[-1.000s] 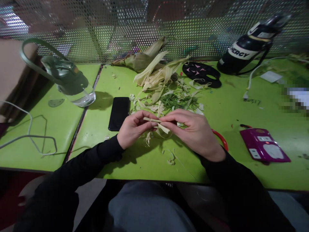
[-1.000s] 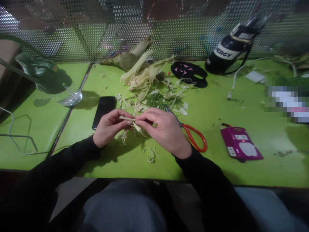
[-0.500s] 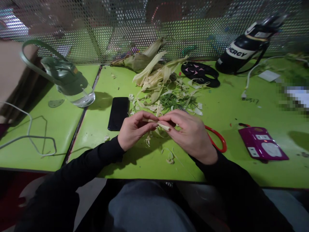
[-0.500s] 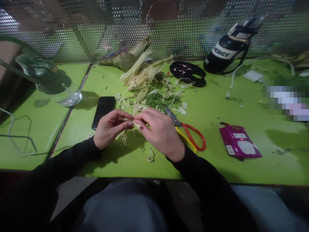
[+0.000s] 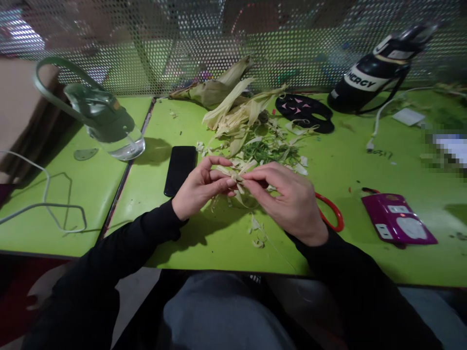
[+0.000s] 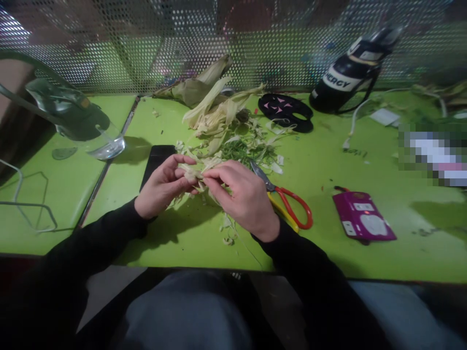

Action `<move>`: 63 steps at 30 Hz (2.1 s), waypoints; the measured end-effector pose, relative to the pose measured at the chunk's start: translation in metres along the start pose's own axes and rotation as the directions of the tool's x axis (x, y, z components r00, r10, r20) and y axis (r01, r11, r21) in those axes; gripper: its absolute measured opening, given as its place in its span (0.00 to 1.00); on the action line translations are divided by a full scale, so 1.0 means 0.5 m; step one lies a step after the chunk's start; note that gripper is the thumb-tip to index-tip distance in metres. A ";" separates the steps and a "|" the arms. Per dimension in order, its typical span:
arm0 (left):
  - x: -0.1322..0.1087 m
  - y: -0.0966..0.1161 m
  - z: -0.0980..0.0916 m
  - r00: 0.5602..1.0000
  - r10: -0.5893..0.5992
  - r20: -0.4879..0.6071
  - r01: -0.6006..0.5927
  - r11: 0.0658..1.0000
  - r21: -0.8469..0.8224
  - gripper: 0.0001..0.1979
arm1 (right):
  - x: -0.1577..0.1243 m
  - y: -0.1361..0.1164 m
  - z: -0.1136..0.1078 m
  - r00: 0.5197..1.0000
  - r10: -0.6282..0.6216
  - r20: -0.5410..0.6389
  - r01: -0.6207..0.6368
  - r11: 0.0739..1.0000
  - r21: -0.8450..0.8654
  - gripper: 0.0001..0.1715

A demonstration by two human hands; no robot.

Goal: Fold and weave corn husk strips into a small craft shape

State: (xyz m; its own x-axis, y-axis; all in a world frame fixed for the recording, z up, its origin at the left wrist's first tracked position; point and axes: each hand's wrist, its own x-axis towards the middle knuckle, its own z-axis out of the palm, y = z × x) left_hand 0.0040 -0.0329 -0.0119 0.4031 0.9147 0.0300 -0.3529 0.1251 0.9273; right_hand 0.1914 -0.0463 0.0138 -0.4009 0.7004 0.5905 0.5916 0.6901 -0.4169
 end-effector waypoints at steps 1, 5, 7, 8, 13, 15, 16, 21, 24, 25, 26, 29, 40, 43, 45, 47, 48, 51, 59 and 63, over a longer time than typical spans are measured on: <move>0.001 0.002 -0.003 1.000 -0.007 0.013 0.007 1.000 -0.003 0.24 | 0.000 0.002 0.001 1.000 -0.019 -0.004 0.019 1.000 -0.005 0.06; 0.003 0.006 -0.010 1.000 -0.018 0.008 0.018 1.000 -0.009 0.22 | -0.002 0.005 0.004 0.996 -0.013 -0.094 0.009 0.999 -0.043 0.05; 0.004 0.004 -0.009 1.000 -0.019 0.003 0.019 1.000 -0.011 0.18 | -0.002 0.005 0.005 0.993 0.015 -0.120 -0.021 0.999 -0.049 0.06; 0.004 0.002 -0.008 1.000 -0.013 0.004 0.013 1.000 -0.011 0.17 | -0.002 0.004 0.006 0.994 0.012 -0.113 -0.018 0.999 -0.050 0.06; 0.003 -0.005 -0.003 0.999 0.028 0.017 -0.028 0.999 0.031 0.17 | -0.002 0.001 0.012 0.997 -0.057 -0.052 0.053 0.996 -0.078 0.05; 0.000 -0.003 0.000 0.999 0.042 0.027 -0.044 0.996 0.072 0.18 | -0.003 -0.001 0.012 0.997 -0.048 -0.053 0.043 0.995 -0.094 0.05; -0.003 -0.002 0.002 0.998 0.047 0.030 -0.050 0.994 0.098 0.17 | -0.004 -0.003 0.012 0.998 -0.042 -0.052 0.037 0.994 -0.098 0.05; -0.017 0.002 0.013 0.999 0.032 0.018 -0.035 0.981 0.189 0.16 | -0.006 -0.005 0.012 0.996 -0.059 -0.064 0.052 0.993 -0.106 0.05; -0.020 0.002 0.016 0.998 0.057 0.032 -0.061 0.987 0.146 0.15 | -0.006 -0.002 0.012 0.992 -0.110 -0.056 0.103 0.988 -0.118 0.04; -0.019 0.003 0.016 0.997 0.066 0.037 -0.070 0.989 0.128 0.15 | -0.006 -0.001 0.013 0.991 -0.124 -0.058 0.116 0.986 -0.119 0.04; -0.018 0.004 0.015 0.997 0.070 0.044 -0.075 0.991 0.110 0.15 | -0.005 -0.001 0.013 0.988 -0.135 -0.069 0.126 0.985 -0.115 0.04; -0.012 0.008 0.009 0.997 0.044 0.067 -0.048 0.997 0.063 0.16 | -0.005 0.000 0.015 0.981 -0.135 -0.141 0.123 0.988 -0.088 0.05; -0.018 0.007 0.005 0.990 0.086 0.116 -0.103 0.984 0.147 0.12 | 0.003 0.002 -0.005 0.999 -0.043 0.021 0.042 0.999 0.023 0.04; -0.019 0.005 0.005 0.982 0.120 0.146 -0.147 0.969 0.198 0.10 | 0.007 0.002 -0.017 0.992 0.053 0.116 -0.066 0.991 0.114 0.03; -0.018 0.003 0.004 0.980 0.121 0.156 -0.154 0.963 0.222 0.09 | 0.009 0.001 -0.022 0.981 0.093 0.173 -0.118 0.983 0.140 0.04; -0.016 0.000 0.004 0.984 0.100 0.145 -0.133 0.960 0.244 0.08 | 0.010 0.000 -0.024 0.974 0.118 0.194 -0.144 0.981 0.127 0.05; -0.016 -0.001 0.004 0.987 0.088 0.136 -0.121 0.961 0.249 0.08 | 0.009 -0.001 -0.023 0.973 0.128 0.194 -0.152 0.982 0.112 0.05; -0.015 -0.002 0.004 0.992 0.061 0.114 -0.086 0.970 0.225 0.08 | 0.007 -0.003 -0.018 0.973 0.150 0.173 -0.164 0.984 0.075 0.03; -0.010 -0.002 0.007 0.999 -0.020 0.025 0.019 0.999 0.030 0.16 | -0.004 0.006 0.003 0.977 -0.211 -0.021 0.202 0.958 -0.206 0.04; -0.013 -0.004 0.011 0.999 -0.048 -0.015 0.048 0.999 -0.002 0.17 | -0.006 0.008 0.007 0.957 -0.291 -0.008 0.270 0.898 -0.348 0.05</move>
State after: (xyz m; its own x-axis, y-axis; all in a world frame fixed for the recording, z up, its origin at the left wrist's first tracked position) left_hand 0.0066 -0.0410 -0.0119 0.4073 0.9131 -0.0202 -0.3344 0.1697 0.9270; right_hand 0.1924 -0.0452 0.0076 -0.5499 0.4679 0.6919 0.6664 0.7452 0.0258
